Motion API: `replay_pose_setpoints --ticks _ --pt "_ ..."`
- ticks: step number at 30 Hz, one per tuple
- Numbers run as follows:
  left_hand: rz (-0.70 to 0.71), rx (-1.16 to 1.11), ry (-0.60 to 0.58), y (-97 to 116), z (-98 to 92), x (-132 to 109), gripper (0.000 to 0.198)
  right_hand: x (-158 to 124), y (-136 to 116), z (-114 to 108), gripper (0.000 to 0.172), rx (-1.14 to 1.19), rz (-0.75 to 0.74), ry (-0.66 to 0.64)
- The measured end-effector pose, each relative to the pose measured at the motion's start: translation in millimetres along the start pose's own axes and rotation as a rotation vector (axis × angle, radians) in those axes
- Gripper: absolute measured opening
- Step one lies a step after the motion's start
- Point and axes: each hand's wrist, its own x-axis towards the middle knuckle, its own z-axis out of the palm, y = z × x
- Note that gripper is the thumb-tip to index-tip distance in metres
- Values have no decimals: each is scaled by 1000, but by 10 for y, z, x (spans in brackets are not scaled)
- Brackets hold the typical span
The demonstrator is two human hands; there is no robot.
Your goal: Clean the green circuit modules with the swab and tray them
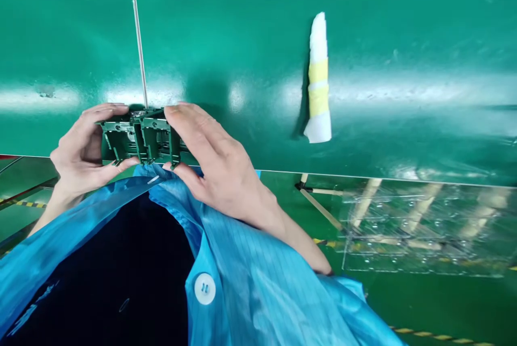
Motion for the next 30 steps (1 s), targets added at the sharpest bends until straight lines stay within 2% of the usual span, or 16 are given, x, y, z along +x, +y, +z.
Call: replay_pose_setpoints --ticks 4,8,12,18,25,30 --pt "-18 -19 22 39 9 -35 85 -3 -81 -21 56 -75 -69 49" --pt "-19 -16 54 109 13 -54 82 -9 -158 -58 54 -133 -74 56" --pt "10 20 79 203 -7 -52 83 -46 -176 -75 59 -115 -136 108" --pt "90 81 57 321 -23 -28 85 -134 -140 -75 69 -32 -40 89" --pt "32 142 43 427 -15 4 82 -142 -139 -108 73 24 -29 89" --pt "-33 38 22 377 -15 -50 83 -124 -196 -144 72 10 42 41"
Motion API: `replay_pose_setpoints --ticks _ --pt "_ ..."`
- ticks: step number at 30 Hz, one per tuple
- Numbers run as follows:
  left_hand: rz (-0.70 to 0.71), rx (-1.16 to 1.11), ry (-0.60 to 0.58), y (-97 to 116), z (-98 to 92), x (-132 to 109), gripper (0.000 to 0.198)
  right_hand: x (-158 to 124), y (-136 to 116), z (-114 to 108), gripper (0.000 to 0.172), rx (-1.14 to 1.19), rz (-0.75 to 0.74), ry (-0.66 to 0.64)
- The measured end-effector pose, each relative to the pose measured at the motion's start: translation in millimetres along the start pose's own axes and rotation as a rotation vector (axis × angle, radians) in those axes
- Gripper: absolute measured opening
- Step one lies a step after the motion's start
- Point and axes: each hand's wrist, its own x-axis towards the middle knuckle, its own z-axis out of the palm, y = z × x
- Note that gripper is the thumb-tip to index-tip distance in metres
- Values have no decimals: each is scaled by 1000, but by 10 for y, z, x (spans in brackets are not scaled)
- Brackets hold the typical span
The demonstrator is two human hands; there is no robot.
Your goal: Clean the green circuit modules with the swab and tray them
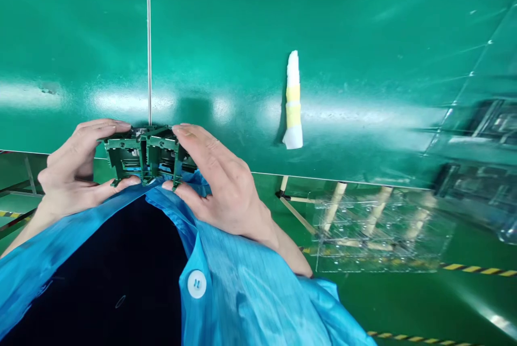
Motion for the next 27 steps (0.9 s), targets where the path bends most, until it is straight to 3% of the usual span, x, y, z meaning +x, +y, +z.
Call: replay_pose_setpoints --ticks 9,15,27 --pt "-226 -214 -59 -99 6 -91 74 79 -81 -47 60 -49 81 -111" --pt "-281 -280 -87 -119 -36 -112 67 99 -159 -74 60 -68 104 -93" --pt "-297 -616 -5 -133 124 -125 67 221 -396 -193 50 -356 -133 -60"
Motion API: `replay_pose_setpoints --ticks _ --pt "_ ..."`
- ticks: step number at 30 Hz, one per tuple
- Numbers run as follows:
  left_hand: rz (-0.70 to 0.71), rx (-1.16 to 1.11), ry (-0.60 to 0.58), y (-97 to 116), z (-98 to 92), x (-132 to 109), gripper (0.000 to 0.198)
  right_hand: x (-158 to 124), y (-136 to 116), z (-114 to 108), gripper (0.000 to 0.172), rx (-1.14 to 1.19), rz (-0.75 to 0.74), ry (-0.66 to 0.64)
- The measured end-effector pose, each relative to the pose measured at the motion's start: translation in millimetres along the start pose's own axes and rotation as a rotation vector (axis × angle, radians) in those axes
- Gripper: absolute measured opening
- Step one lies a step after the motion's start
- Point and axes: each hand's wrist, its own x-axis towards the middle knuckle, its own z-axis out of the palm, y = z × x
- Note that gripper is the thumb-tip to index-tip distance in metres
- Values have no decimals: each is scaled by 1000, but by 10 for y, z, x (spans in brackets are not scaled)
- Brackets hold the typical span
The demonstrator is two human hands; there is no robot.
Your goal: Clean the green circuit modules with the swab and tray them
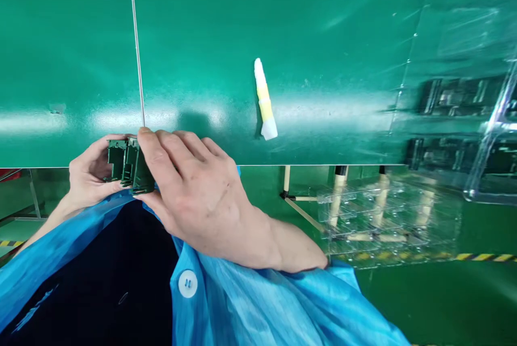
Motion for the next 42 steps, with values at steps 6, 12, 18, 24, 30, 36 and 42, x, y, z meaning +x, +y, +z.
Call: replay_pose_setpoints --ticks 6,12,18,24,30,36,42 --pt "82 3 2 -18 32 8 67 -5 -16 -44 49 10 -18 39" --pt "180 465 -41 296 -17 87 67 -135 172 101 54 334 106 39" --pt "305 663 -108 515 -42 177 74 -210 274 240 61 580 193 107" --pt "272 652 -95 501 -23 154 74 -212 265 229 56 589 200 87" --pt "244 663 -120 523 -43 143 71 -211 256 212 58 564 208 72" --pt "219 603 -124 510 -64 120 68 -220 211 196 59 517 198 59" --pt "325 621 -46 416 -156 153 76 -175 315 208 54 329 -23 156"
